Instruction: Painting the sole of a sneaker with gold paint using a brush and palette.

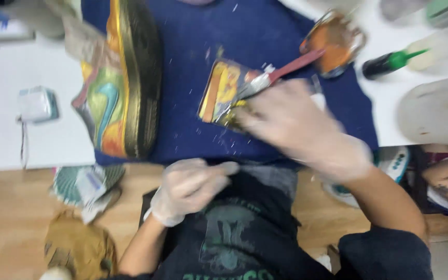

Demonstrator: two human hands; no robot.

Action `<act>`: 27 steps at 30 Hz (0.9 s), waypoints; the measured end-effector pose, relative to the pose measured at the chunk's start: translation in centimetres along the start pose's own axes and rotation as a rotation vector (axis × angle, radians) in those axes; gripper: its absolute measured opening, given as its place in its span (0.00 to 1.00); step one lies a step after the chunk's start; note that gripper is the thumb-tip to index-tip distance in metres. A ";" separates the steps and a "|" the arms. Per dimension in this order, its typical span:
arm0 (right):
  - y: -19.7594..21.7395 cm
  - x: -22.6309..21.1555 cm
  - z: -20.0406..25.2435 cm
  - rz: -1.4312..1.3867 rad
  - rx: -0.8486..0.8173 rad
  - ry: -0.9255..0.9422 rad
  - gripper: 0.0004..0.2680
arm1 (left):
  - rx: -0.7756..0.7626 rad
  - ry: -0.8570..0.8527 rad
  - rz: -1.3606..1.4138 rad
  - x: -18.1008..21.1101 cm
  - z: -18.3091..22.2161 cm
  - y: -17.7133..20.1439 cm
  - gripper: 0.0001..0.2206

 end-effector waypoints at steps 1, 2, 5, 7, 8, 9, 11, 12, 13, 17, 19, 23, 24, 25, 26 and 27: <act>-2.8 -0.2 -0.4 0.039 0.000 -0.002 0.14 | 0.005 -0.036 0.012 0.1 -0.5 -0.2 0.08; -5.0 -0.4 -0.9 0.043 0.109 0.044 0.07 | 0.155 0.004 0.018 -0.4 -1.2 0.6 0.04; -8.8 -0.9 -2.3 0.067 0.229 0.098 0.04 | 0.332 0.095 -0.015 -1.3 -2.0 0.5 0.11; -9.1 -0.8 -3.4 0.074 0.253 0.105 0.06 | 0.362 0.148 -0.075 -2.3 -1.2 0.1 0.13; -9.2 -1.1 -3.9 0.101 0.134 0.168 0.04 | 0.430 0.359 0.070 -4.0 0.3 0.0 0.09; -9.3 -1.4 -4.3 0.128 0.014 0.230 0.04 | 0.491 0.571 0.216 -5.7 2.1 -0.3 0.15; -9.5 -1.4 -4.4 0.115 0.014 0.237 0.05 | 0.508 0.682 0.191 -5.1 0.7 -0.2 0.14; -9.6 -1.2 -4.7 0.108 0.023 0.253 0.06 | 0.531 0.784 0.159 -5.2 0.1 0.0 0.14; -9.6 -1.1 -4.8 0.109 0.020 0.259 0.06 | 0.538 0.783 0.162 -5.2 -0.1 0.3 0.14; -9.8 -1.0 -4.9 0.107 -0.007 0.279 0.07 | 0.501 0.973 0.247 -6.0 0.6 0.2 0.16; -9.4 -0.8 -4.8 0.102 -0.039 0.294 0.07 | 0.510 0.966 0.272 -5.9 0.3 0.4 0.16; -5.8 0.7 -6.1 0.009 -0.027 0.270 0.06 | 0.418 0.996 0.129 -5.7 0.3 0.9 0.18; -4.6 1.6 -6.8 -0.032 -0.021 0.287 0.05 | 0.380 0.944 0.107 -5.8 0.3 1.0 0.17; -4.3 1.2 -6.5 -0.069 -0.014 0.315 0.05 | 0.411 0.975 0.088 -5.7 0.9 0.8 0.17; -4.3 1.8 -6.2 0.098 -0.071 0.306 0.06 | 0.522 0.981 0.153 -6.0 0.9 0.8 0.18; -4.1 2.5 -5.8 0.266 -0.125 0.295 0.12 | 0.634 0.982 0.217 -6.2 0.9 0.8 0.19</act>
Point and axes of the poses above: each hand's wrist, its own z-axis away from the middle knuckle, its own y-axis out of the back of the hand, x = y × z, the point moved 6 cm from there along -z, towards the middle knuckle, and after that the axes turned 5 degrees about x, right-handed, at the moved point
